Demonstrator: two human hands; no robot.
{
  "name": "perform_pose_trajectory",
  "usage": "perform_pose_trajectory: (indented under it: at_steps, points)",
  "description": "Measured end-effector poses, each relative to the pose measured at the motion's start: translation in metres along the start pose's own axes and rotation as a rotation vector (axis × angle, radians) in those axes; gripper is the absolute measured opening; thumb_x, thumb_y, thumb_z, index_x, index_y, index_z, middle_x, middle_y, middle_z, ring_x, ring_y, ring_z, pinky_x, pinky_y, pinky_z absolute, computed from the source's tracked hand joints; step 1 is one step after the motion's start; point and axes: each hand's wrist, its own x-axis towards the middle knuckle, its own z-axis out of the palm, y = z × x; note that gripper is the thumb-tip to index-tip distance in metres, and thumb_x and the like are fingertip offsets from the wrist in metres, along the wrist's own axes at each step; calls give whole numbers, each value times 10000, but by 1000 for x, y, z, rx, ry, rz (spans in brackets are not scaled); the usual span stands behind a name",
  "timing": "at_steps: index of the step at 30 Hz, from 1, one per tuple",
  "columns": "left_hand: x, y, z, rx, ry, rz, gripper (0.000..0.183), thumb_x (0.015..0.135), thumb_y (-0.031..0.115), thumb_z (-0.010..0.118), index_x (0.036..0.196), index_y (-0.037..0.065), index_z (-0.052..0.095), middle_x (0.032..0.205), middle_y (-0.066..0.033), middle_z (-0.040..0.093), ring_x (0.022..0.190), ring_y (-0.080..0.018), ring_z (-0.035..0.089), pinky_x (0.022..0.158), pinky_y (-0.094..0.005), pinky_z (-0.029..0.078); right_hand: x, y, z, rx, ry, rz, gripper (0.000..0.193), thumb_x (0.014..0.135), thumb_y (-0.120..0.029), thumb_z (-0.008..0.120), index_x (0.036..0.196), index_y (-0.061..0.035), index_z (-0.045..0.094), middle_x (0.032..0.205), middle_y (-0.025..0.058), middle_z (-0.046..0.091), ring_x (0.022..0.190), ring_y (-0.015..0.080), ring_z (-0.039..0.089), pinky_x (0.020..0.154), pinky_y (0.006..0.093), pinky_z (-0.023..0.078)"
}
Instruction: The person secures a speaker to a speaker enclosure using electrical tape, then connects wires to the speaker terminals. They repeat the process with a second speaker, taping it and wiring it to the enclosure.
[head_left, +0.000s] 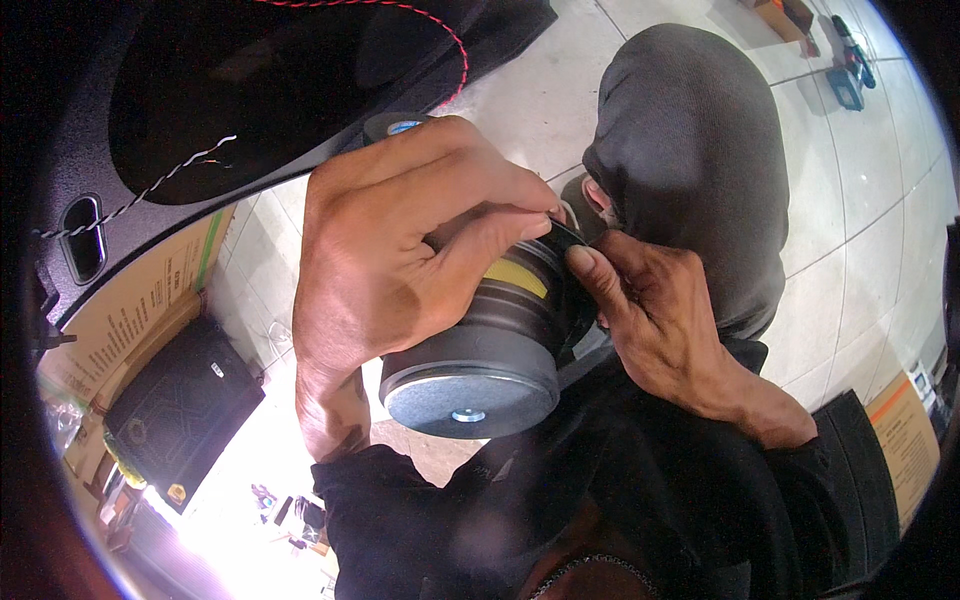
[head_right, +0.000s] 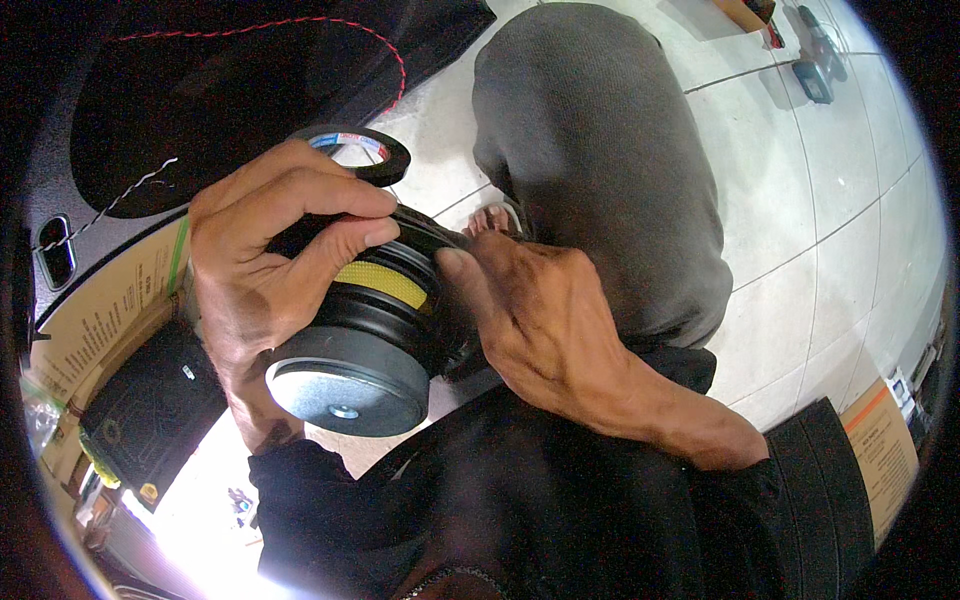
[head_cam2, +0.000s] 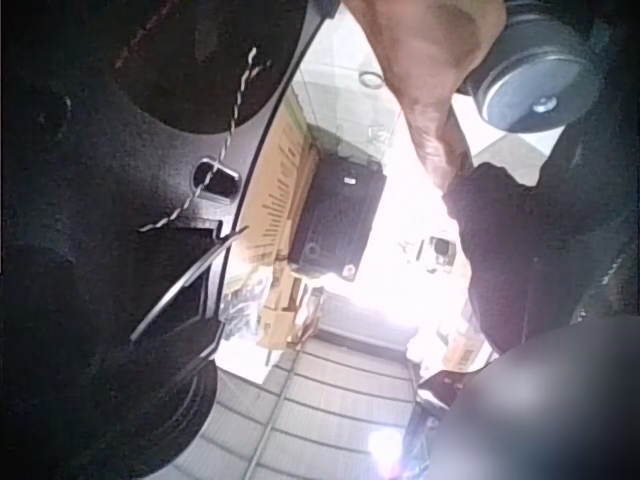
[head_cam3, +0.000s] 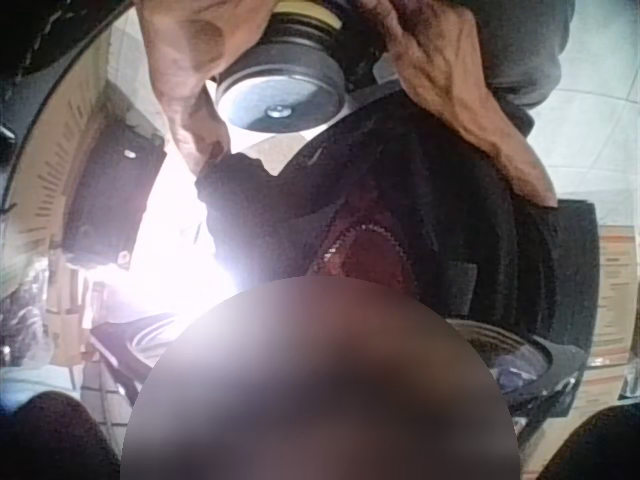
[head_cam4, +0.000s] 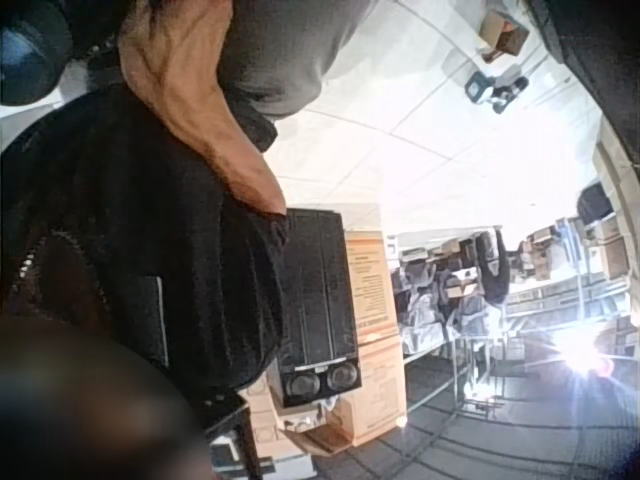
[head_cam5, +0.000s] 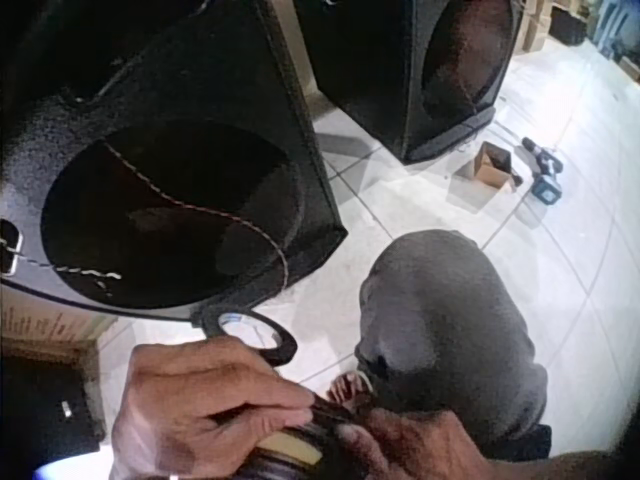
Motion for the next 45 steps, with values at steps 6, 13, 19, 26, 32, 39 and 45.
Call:
perform_pose_trajectory:
  at_steps: [6, 13, 19, 26, 32, 39, 45]
  points:
    - [-1, 2, -1, -12, 47, -24, 217, 687, -66, 823, 876, -12, 732, 784, -122, 697, 699, -198, 678, 645, -286, 523, 7, -4, -2, -36, 16, -78, 173, 991, -145, 571, 942, 19, 587, 728, 229, 587, 692, 418, 627, 560, 467, 479]
    - [-3, 2, -2, 6, 50, -41, 222, 694, -49, 831, 890, -15, 730, 806, -132, 707, 723, -208, 696, 671, -289, 532, 13, -10, -3, 11, 4, 41, 251, 1003, -183, 563, 858, 21, 589, 744, 228, 589, 690, 426, 613, 596, 468, 475]
    - [-5, 6, -2, 74, 118, -61, 205, 692, -30, 836, 868, -14, 731, 807, -140, 721, 721, -218, 706, 689, -302, 543, 18, -13, -6, -34, -18, -19, 234, 984, -169, 580, 856, 28, 593, 710, 230, 574, 669, 430, 590, 605, 469, 462]
    - [-12, 13, 2, 96, 247, -159, 180, 695, -23, 833, 851, -7, 744, 785, -133, 728, 723, -201, 708, 702, -290, 540, 21, -7, -6, 85, 48, -45, 192, 946, -129, 619, 873, 48, 607, 757, 244, 599, 709, 437, 609, 641, 478, 459]
    - [-18, 7, -7, 124, 300, -158, 187, 699, -43, 837, 856, 15, 755, 784, -93, 736, 727, -153, 693, 700, -273, 536, 24, -11, -9, 71, 18, -30, 279, 1001, -185, 617, 904, 71, 565, 721, 180, 542, 616, 226, 489, 619, 350, 424]
    - [-26, 8, 1, 109, 396, -240, 185, 713, -40, 841, 866, 23, 759, 812, -84, 744, 756, -143, 696, 718, -267, 542, 27, -19, -7, -3, 22, 67, 308, 988, -173, 601, 787, 56, 555, 721, 248, 584, 676, 432, 587, 620, 467, 447]
    - [-32, 8, 2, 92, 418, -270, 184, 724, -35, 840, 877, 27, 760, 819, -94, 749, 786, -151, 707, 734, -275, 552, 33, -25, -8, -29, -17, 127, 282, 996, -177, 605, 834, 54, 594, 725, 223, 610, 635, 355, 585, 598, 421, 450]
